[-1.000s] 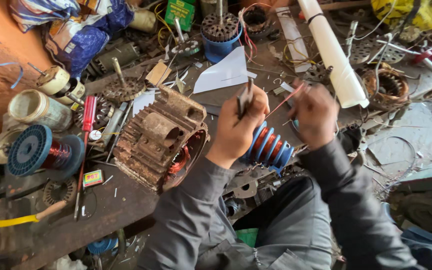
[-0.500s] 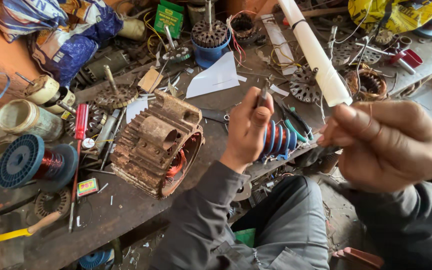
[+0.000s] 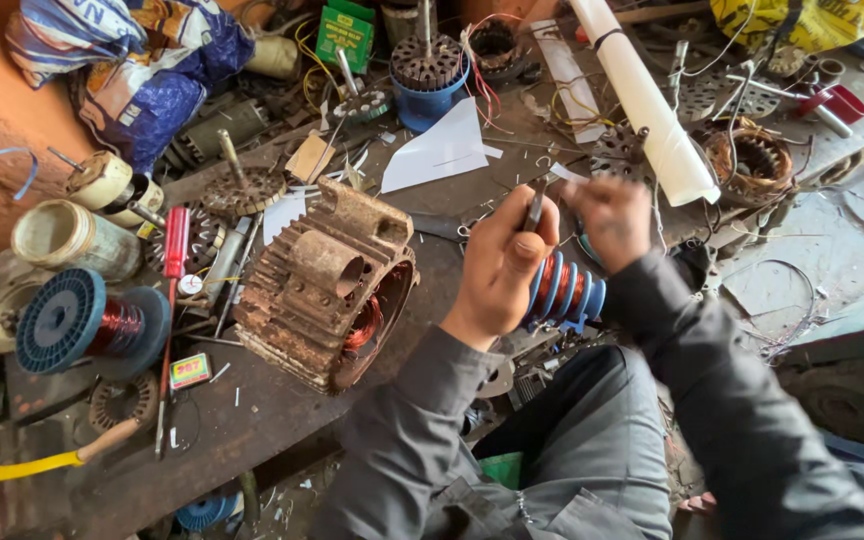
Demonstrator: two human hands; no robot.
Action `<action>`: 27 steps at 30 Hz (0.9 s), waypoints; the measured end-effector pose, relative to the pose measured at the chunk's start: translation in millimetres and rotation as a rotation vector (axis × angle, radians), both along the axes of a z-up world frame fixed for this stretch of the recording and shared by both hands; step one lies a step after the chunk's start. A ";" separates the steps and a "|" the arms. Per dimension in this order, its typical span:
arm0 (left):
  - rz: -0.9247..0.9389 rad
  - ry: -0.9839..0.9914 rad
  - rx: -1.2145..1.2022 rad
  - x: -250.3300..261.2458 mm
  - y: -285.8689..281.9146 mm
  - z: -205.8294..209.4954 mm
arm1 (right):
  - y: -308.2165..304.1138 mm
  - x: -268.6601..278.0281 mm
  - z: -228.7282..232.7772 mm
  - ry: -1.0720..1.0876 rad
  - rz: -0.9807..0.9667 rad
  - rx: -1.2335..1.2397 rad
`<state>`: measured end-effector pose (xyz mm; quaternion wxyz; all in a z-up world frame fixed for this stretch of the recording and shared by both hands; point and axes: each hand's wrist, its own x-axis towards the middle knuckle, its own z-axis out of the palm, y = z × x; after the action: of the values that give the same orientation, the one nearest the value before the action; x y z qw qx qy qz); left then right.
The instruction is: The person winds copper wire onto a blue plastic bobbin using a metal tool to guide and tighten the coils. They then use pliers to cut the wire and secure the end, continuing to wind and adjust the coil on the bobbin.
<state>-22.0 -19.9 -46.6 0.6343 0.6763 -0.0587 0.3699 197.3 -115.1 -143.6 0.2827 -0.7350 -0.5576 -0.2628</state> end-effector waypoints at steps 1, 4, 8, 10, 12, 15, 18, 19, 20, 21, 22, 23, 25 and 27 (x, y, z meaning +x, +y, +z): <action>-0.010 -0.003 -0.017 1.6 1.8 -0.8 | -3.1 -5.5 -25.1 0.118 0.111 -0.032; 0.009 -0.049 -0.044 6.7 3.6 -3.4 | -20.4 -44.7 -81.0 1.236 0.309 0.021; 0.112 -0.068 -0.113 13.5 1.4 -5.5 | -23.4 -106.5 -117.2 0.415 -0.059 0.106; 0.160 -0.072 -0.124 12.7 2.3 -5.6 | -38.5 -132.8 -121.5 1.461 -0.047 0.212; 0.237 -0.099 -0.061 15.7 2.6 -2.1 | -47.2 -162.4 -113.4 1.535 0.129 0.357; 0.244 -0.140 -0.056 23.3 7.5 7.6 | -55.5 -189.0 -83.2 1.074 0.108 0.227; 0.300 -0.182 0.042 35.0 17.7 17.1 | -61.1 -203.9 -59.3 0.999 0.137 0.175; 0.336 -0.197 0.096 41.1 21.0 18.6 | -64.3 -208.5 -54.7 1.019 0.162 0.165; 0.394 -0.192 0.058 49.4 21.5 19.0 | -67.8 -213.3 -51.3 1.039 0.187 0.155; 0.453 -0.189 0.022 59.8 21.4 19.4 | -68.8 -215.1 -48.5 1.056 0.216 0.147; 0.511 -0.186 -0.015 69.5 21.8 19.3 | -69.0 -214.9 -46.7 1.031 0.202 0.162; 0.538 -0.202 -0.008 77.1 21.8 17.7 | -70.6 -215.2 -46.2 1.011 0.185 0.173; 0.588 -0.237 0.009 89.9 23.0 14.9 | -72.1 -212.9 -47.0 0.984 0.172 0.199; 0.541 -0.254 0.023 96.1 25.9 11.9 | -75.1 -207.3 -48.4 0.975 0.179 0.228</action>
<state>74.1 6.0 -34.6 0.4924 0.6228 0.0407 0.6066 -10.0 -190.2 -192.0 0.6100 -0.6858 -0.3895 0.0767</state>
